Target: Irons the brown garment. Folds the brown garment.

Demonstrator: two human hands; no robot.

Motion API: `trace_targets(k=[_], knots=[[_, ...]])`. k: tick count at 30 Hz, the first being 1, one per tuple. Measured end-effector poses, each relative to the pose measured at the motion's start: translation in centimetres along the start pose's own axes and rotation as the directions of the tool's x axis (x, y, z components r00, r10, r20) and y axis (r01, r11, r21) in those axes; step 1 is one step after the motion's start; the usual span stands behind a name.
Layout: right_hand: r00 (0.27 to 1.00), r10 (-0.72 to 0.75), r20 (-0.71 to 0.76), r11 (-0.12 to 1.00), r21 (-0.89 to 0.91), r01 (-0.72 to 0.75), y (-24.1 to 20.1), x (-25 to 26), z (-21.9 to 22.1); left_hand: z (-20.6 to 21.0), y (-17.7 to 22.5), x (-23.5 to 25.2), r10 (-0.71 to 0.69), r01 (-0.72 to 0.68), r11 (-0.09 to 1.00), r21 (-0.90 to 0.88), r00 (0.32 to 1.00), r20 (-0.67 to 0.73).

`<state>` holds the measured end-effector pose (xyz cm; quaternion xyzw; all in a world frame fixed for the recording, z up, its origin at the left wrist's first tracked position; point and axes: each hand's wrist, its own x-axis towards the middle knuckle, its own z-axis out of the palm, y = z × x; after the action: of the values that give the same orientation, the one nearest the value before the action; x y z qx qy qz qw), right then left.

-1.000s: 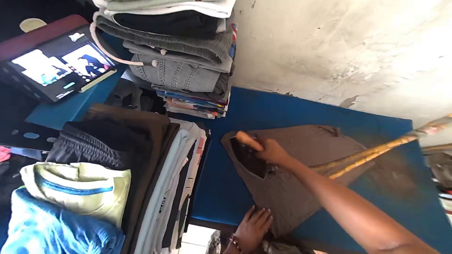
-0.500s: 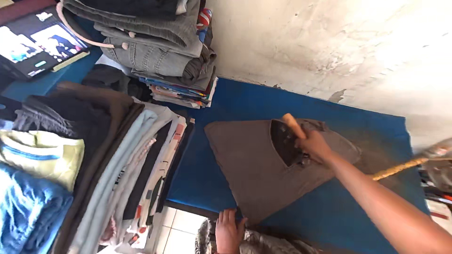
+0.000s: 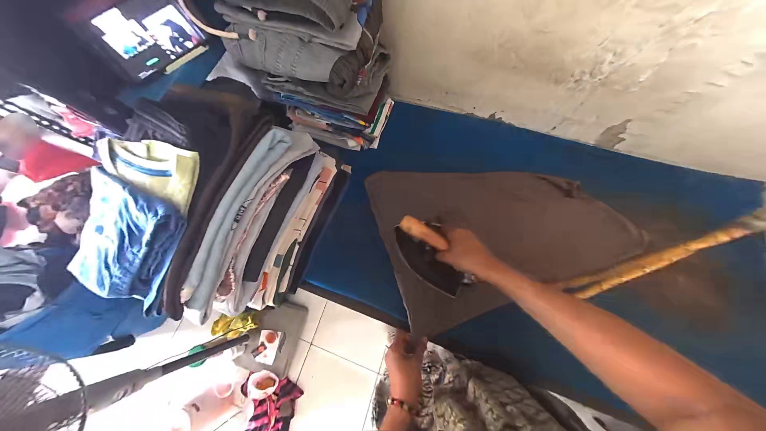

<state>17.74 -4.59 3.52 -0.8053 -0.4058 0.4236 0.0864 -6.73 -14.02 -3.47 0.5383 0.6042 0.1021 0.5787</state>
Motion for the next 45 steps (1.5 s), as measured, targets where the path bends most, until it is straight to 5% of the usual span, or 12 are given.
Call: trace_targets(k=[7,12,17,21,27,31,42,45], knots=[[0.974,-0.073,0.216,0.960,-0.250,0.127,-3.2,-8.1,7.5,-3.8,-2.4,-0.8,0.068,-0.106,0.982,-0.154,0.970,-0.233],[0.996,0.063,0.060,0.985,-0.164,-0.052,1.3,-9.7,5.8,-5.4,-2.2,0.1,0.214,-0.249,0.967,-0.060,0.914,-0.344],[0.987,0.155,-0.038,0.985,-0.071,-0.157,6.1,-9.1,1.7,-2.4,0.3,1.3,0.434,-0.415,0.901,0.127,0.874,-0.217],[0.980,0.185,-0.068,0.982,-0.032,-0.188,9.5,-8.2,-1.1,0.0,0.4,1.8,0.668,-0.596,0.710,0.376,0.739,-0.089],[0.975,0.196,-0.104,0.980,-0.006,-0.198,13.3,-7.7,-4.7,0.6,-1.7,2.7,0.640,-0.628,0.459,0.628,0.724,0.257],[0.953,0.241,-0.183,0.970,0.079,-0.230,16.8,-6.9,-6.1,1.0,-2.9,2.9,0.691,-0.637,0.377,0.672,0.677,0.254],[0.856,0.359,-0.372,0.925,0.261,-0.275,27.3,-5.8,-15.3,1.1,-2.0,2.3,0.640,-0.576,0.356,0.736,0.724,0.257],[0.834,0.406,-0.373,0.901,0.317,-0.297,30.5,-6.3,-17.7,2.0,-0.4,2.2,0.702,-0.597,0.342,0.725,0.676,0.225]])
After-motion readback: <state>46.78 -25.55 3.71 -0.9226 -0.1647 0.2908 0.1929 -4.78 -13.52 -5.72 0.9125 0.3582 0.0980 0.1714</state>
